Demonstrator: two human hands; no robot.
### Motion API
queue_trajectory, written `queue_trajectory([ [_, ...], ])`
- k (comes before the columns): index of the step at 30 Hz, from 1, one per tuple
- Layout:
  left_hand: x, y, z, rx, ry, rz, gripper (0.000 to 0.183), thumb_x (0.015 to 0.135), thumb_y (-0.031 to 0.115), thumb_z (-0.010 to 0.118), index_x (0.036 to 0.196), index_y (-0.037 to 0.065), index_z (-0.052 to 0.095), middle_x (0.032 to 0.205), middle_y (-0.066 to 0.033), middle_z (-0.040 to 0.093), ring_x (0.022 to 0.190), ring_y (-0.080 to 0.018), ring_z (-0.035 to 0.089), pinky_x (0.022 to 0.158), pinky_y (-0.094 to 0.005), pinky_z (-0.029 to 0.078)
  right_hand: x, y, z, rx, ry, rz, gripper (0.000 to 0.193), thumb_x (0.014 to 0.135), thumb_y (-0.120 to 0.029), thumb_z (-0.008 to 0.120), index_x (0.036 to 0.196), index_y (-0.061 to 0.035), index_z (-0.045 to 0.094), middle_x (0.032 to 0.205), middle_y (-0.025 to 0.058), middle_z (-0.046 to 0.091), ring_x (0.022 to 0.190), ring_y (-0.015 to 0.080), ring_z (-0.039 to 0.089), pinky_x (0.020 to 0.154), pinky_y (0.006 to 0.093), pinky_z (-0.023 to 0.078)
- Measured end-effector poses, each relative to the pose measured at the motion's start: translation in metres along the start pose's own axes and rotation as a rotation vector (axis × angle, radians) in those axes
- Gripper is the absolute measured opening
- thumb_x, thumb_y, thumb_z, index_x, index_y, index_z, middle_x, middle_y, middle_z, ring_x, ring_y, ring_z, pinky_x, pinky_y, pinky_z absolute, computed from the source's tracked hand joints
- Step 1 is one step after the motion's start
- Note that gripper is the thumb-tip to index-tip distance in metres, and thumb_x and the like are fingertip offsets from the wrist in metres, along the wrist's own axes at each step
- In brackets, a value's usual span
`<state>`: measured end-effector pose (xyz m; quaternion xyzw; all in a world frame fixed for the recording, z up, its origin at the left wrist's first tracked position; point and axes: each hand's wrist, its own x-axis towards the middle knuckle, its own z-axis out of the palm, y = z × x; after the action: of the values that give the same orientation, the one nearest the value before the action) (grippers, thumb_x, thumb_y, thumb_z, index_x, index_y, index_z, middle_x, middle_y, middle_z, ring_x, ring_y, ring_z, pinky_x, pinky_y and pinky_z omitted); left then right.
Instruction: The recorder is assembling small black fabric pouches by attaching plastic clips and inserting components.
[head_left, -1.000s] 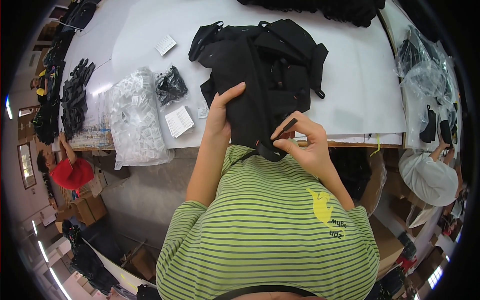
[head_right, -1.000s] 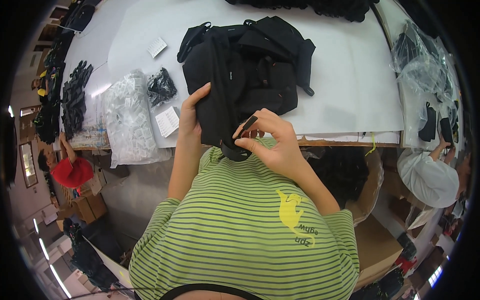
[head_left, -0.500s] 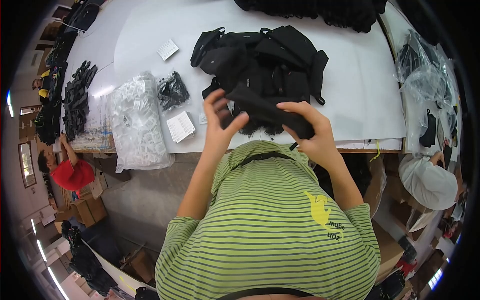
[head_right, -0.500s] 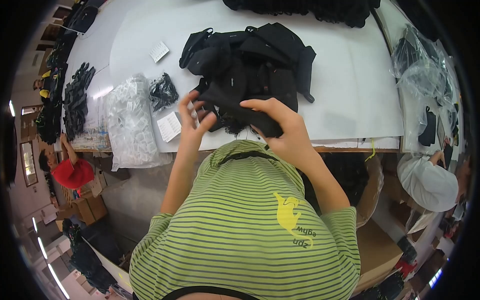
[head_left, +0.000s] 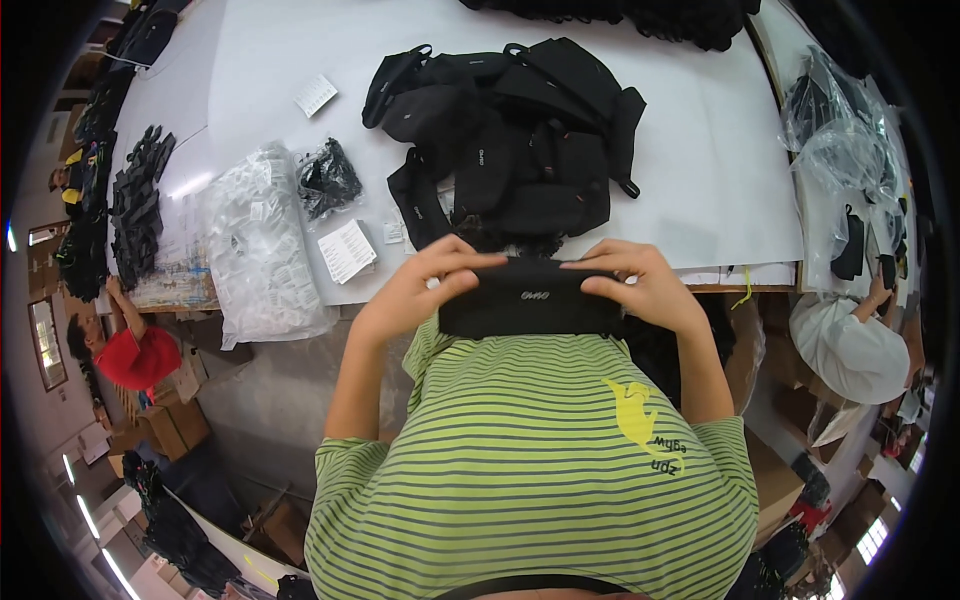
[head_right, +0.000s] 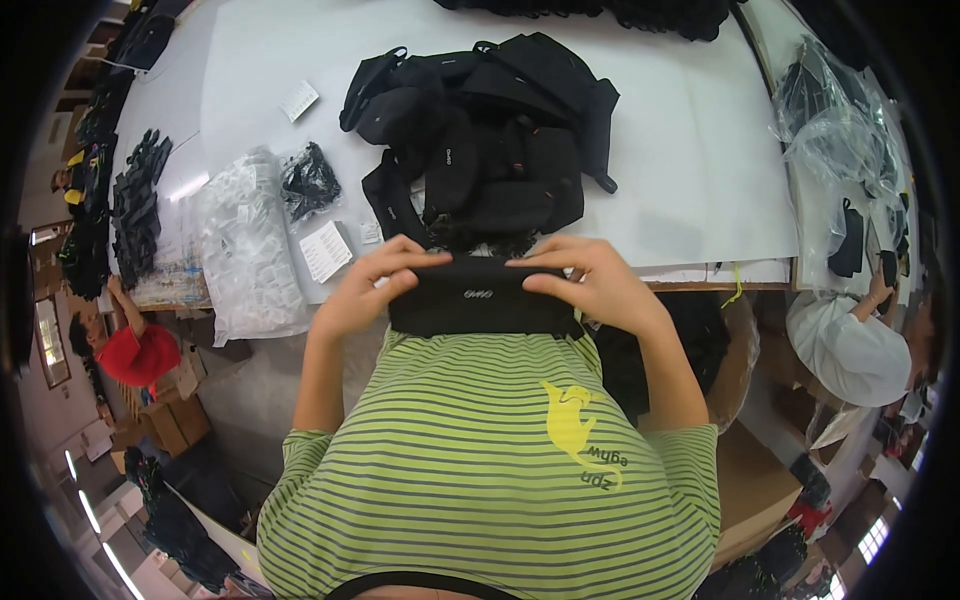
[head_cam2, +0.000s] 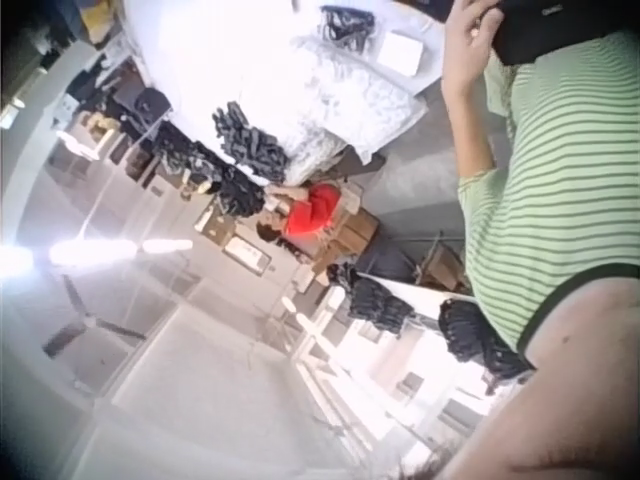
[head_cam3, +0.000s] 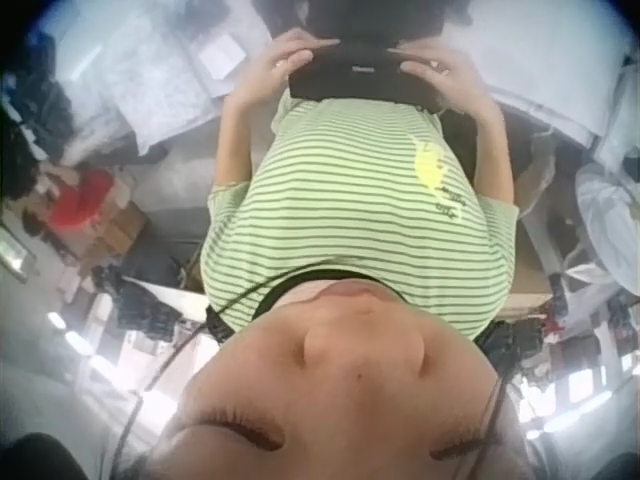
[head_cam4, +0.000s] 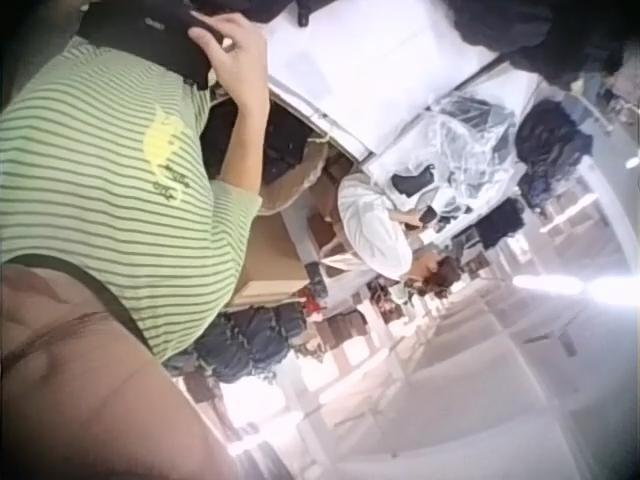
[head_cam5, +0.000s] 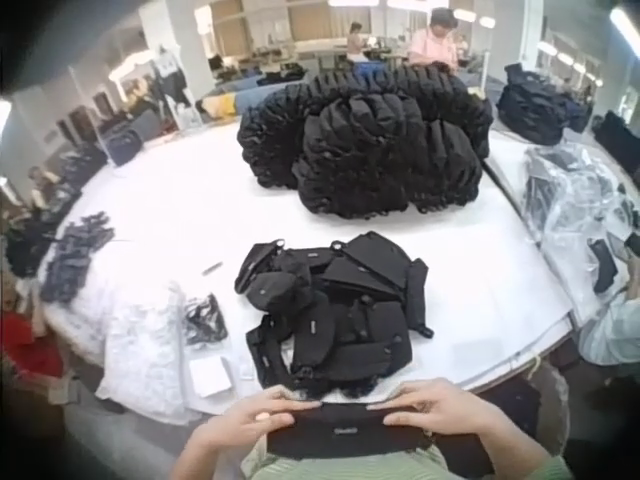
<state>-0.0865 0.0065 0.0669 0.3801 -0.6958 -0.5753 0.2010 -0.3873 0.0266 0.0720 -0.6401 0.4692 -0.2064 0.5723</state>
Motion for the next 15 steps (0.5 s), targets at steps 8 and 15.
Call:
queue_trajectory([
  [8,-0.073,-0.222,-0.072,0.398,1.105,-0.471,0.050,0.087,0.040,0.060,0.118,0.002,0.053,0.115,-0.0165,0.052,0.096,-0.0272,0.054,0.083,-0.0362,0.044,-0.031,0.093,-0.069,-0.840,1.199,-0.151,0.029,0.084,-0.010,0.065,0.112,-0.0158,0.067,0.104,0.0099,0.059,0.087,0.0208,0.058,0.072,0.0318,0.047],
  [15,-0.066,-0.264,-0.053,0.713,1.095,-1.029,0.088,0.070,0.063,0.067,0.123,-0.005,0.045,0.114,-0.0239,0.051,0.111,-0.0399,0.046,0.097,-0.0465,0.034,0.001,0.181,0.005,-0.870,0.829,0.064,0.031,0.079,-0.016,0.065,0.111,-0.0174,0.065,0.105,0.0114,0.059,0.096,0.0287,0.056,0.082,0.0378,0.044],
])
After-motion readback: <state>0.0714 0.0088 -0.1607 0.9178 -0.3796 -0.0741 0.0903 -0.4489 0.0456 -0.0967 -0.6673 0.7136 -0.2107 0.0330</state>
